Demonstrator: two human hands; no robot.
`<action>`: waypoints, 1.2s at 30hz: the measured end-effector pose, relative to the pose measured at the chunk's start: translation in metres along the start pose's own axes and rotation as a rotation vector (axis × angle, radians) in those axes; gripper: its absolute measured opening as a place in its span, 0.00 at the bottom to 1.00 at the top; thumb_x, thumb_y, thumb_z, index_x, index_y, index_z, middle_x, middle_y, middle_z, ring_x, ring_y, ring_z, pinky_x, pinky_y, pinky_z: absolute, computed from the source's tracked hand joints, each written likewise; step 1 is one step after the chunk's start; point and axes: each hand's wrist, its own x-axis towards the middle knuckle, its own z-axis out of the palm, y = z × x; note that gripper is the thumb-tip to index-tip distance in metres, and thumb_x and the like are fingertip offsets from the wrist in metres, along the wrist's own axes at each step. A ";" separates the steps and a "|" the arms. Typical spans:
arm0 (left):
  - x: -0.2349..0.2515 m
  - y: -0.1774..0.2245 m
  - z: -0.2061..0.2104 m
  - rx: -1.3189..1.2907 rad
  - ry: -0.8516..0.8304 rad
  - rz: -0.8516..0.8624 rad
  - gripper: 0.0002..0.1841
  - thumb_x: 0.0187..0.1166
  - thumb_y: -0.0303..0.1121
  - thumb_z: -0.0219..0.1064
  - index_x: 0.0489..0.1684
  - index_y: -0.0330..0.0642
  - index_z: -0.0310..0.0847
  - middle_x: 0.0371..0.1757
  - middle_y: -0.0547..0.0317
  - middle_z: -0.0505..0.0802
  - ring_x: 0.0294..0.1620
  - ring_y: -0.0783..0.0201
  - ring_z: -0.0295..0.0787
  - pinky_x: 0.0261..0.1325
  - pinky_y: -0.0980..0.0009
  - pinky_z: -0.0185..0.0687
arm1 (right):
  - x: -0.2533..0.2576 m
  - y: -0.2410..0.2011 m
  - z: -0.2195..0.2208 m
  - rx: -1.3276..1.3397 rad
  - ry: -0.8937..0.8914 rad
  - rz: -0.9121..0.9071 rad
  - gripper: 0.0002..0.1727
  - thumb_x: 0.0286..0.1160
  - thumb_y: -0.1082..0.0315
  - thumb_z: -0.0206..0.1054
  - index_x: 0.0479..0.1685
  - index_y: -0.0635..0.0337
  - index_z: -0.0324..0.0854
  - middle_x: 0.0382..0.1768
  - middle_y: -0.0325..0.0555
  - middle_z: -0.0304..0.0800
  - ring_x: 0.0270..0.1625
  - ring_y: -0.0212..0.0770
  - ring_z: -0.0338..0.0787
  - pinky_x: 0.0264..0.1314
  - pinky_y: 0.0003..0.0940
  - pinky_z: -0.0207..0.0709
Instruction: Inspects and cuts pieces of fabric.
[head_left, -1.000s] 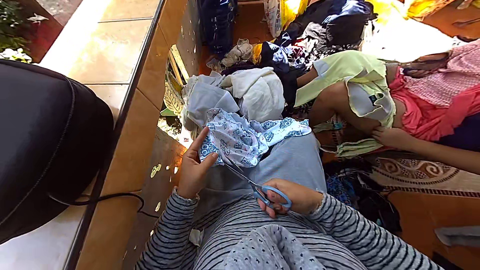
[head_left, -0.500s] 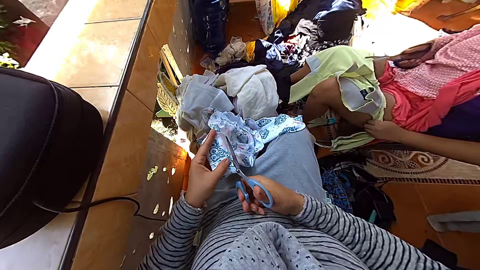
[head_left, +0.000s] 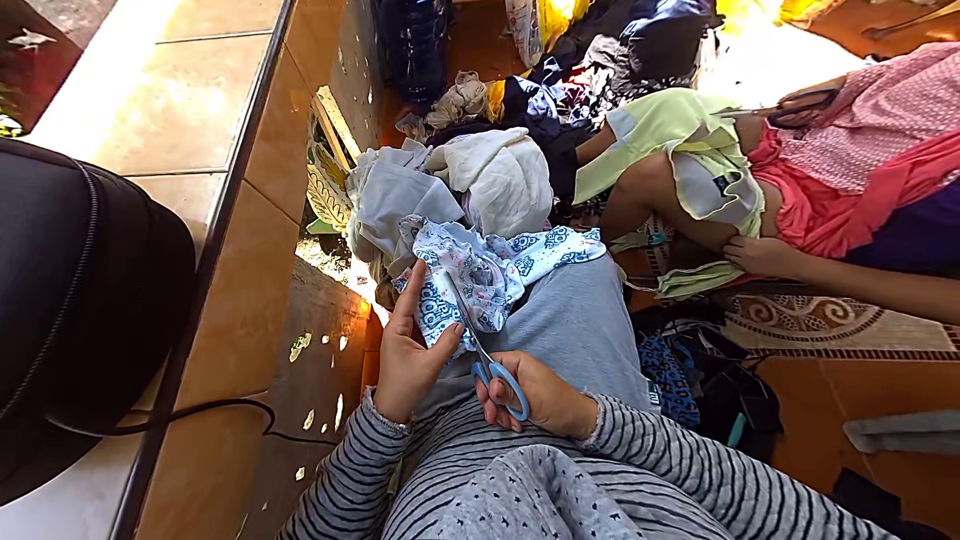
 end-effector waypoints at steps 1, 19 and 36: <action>0.000 0.000 0.001 -0.001 -0.010 0.002 0.48 0.66 0.16 0.71 0.90 0.24 0.46 0.80 0.42 0.77 0.65 0.63 0.89 0.67 0.68 0.88 | 0.001 0.001 -0.001 0.019 -0.012 -0.009 0.25 0.66 0.37 0.76 0.38 0.50 0.80 0.25 0.29 0.90 0.20 0.22 0.84 0.21 0.16 0.75; 0.008 -0.006 -0.008 -0.052 0.064 -0.105 0.37 0.70 0.19 0.70 0.85 0.28 0.63 0.74 0.45 0.84 0.64 0.62 0.90 0.67 0.67 0.88 | -0.003 0.002 0.001 0.065 0.061 0.077 0.18 0.71 0.44 0.76 0.32 0.49 0.82 0.22 0.29 0.90 0.16 0.20 0.81 0.17 0.14 0.72; 0.027 -0.005 -0.024 -0.458 0.305 -0.555 0.13 0.90 0.24 0.49 0.65 0.37 0.75 0.44 0.50 0.94 0.41 0.61 0.95 0.46 0.65 0.93 | 0.000 -0.003 -0.007 -0.016 -0.041 0.233 0.19 0.77 0.42 0.68 0.32 0.47 0.81 0.22 0.27 0.88 0.17 0.20 0.81 0.18 0.15 0.72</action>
